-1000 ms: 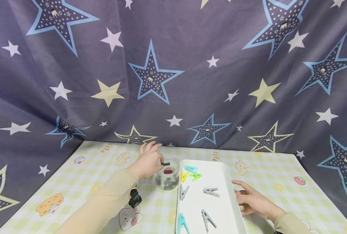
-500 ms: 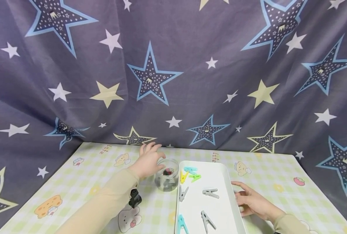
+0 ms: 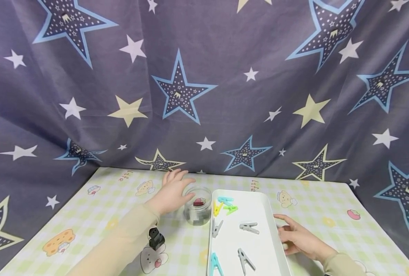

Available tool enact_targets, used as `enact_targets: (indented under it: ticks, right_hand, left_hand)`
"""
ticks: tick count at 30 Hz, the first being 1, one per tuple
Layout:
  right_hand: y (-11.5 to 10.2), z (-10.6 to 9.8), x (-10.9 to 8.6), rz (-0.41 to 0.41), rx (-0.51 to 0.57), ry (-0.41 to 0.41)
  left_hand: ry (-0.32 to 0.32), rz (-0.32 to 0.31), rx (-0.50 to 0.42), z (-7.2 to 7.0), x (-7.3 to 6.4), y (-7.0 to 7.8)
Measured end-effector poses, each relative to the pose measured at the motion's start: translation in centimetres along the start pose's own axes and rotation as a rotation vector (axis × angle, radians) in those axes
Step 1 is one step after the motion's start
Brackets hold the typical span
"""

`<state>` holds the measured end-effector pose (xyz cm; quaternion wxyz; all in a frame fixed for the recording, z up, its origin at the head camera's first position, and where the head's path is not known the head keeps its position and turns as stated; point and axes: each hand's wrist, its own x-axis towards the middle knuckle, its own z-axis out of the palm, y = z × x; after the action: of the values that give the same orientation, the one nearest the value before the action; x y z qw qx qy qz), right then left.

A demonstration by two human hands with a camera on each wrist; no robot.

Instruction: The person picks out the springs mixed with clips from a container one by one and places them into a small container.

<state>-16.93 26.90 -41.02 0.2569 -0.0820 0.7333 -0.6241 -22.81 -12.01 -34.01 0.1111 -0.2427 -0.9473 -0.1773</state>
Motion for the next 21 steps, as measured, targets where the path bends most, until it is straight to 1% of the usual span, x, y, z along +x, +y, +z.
enact_targets:
  ticks: [5, 8, 11, 15, 17, 19, 21]
  right_hand:
    - [0.0, -0.2, -0.1, -0.010, -0.036, 0.015]
    - [-0.1, -0.5, -0.5, -0.018, -0.091, 0.053]
    - [-0.4, -0.9, -0.9, -0.014, -0.204, 0.136]
    - [-1.6, -1.3, -1.3, -0.001, -0.378, 0.281]
    - [-2.4, -1.5, -1.7, -0.017, -0.455, 0.340]
    - [-3.1, -1.6, -2.2, -0.028, -0.547, 0.398]
    - [-3.7, -1.7, -2.7, -0.071, -0.636, 0.452]
  left_hand:
    - [0.054, 0.006, -0.011, -0.1, -0.6, -0.1]
    - [0.097, 0.003, -0.007, 0.0, -0.9, -0.2]
    - [0.132, -0.014, -0.012, -0.1, -1.4, -0.1]
    - [0.191, -0.037, 0.008, -0.4, -2.4, -0.1]
    - [0.224, -0.042, 0.024, -0.6, -2.9, -0.1]
    - [0.242, -0.054, 0.036, -0.8, -3.5, 0.0]
    - [0.250, -0.066, 0.042, -1.1, -4.2, 0.2]
